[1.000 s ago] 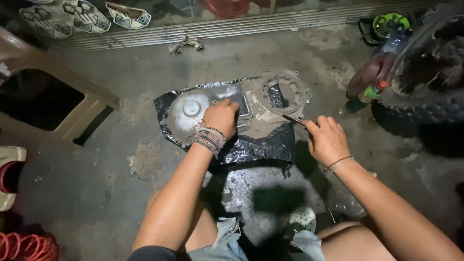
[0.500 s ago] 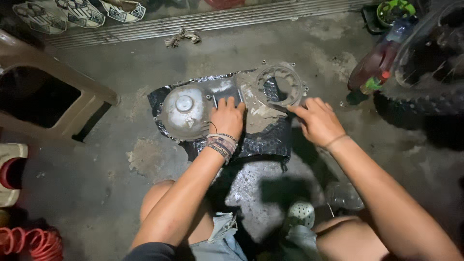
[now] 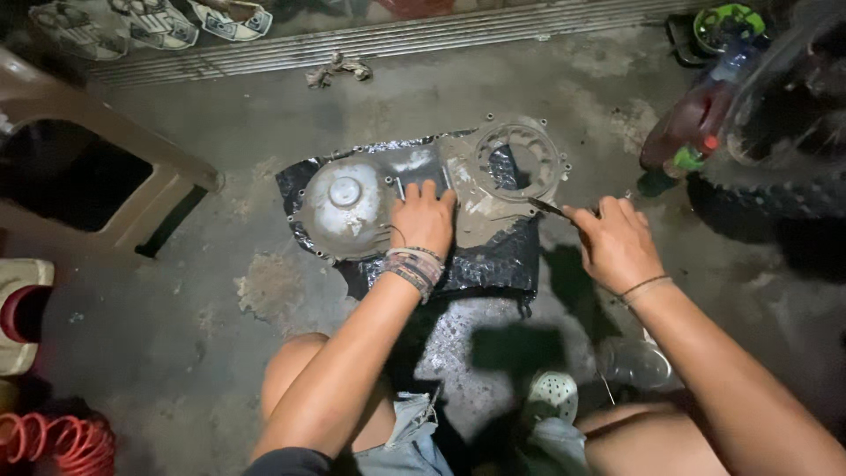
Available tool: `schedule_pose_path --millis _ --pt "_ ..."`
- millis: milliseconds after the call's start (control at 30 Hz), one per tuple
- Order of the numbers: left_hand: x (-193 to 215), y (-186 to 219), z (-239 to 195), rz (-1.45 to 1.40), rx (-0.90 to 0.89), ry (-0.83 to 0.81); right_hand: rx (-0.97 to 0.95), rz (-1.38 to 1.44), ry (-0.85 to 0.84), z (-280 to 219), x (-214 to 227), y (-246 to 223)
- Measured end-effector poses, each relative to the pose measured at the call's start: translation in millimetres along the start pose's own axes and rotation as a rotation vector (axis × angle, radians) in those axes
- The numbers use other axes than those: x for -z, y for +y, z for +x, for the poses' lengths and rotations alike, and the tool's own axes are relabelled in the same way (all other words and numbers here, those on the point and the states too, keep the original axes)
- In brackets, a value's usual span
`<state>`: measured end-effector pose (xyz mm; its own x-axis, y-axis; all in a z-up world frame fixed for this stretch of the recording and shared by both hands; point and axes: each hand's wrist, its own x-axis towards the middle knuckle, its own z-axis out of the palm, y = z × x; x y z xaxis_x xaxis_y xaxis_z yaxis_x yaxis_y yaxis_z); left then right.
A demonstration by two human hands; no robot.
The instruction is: The person scrapes a metal engine casing with a scraper tool while sitting on the floor. They hold the casing with one hand and use the tool to remove residue from the surface.
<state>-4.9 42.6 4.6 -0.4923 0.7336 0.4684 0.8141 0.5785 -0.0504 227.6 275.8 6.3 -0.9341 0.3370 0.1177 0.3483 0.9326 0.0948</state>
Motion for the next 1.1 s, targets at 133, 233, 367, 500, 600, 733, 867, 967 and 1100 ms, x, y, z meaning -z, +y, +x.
schedule_pose_path --millis 133,233,367,500,600,733,867,967,1100 --pt "0.0 5.3 0.0 0.014 0.006 0.014 -0.035 0.039 0.023 -0.4 -5.5 -3.9" --pt "-2.7 5.2 0.5 0.020 0.013 0.046 0.015 0.158 0.010 2.9 2.3 5.1" --pt "-3.9 3.8 3.1 0.009 -0.019 0.051 0.080 0.063 -0.067 23.7 4.8 -10.2" --pt "-2.3 -1.2 -5.1 -0.005 -0.019 -0.068 0.084 0.112 0.036 32.8 7.9 -45.8" --pt "-5.6 -4.6 -1.8 -0.016 -0.020 -0.027 0.020 0.099 -0.076 11.7 16.7 -29.2" --pt "1.4 -4.4 4.1 0.008 -0.053 0.006 -0.055 -0.041 0.000 10.4 5.9 -42.2" --pt "-7.5 -4.9 -0.3 0.015 -0.026 -0.019 -0.043 0.120 -0.028 5.5 -14.3 -39.9" --pt "-13.5 -3.5 -2.1 0.019 -0.023 -0.027 -0.069 0.108 -0.015 0.8 -6.4 -41.7" --pt "-5.5 -1.2 -0.9 0.013 -0.014 -0.010 -0.062 0.129 0.180 13.7 -17.0 -77.2"
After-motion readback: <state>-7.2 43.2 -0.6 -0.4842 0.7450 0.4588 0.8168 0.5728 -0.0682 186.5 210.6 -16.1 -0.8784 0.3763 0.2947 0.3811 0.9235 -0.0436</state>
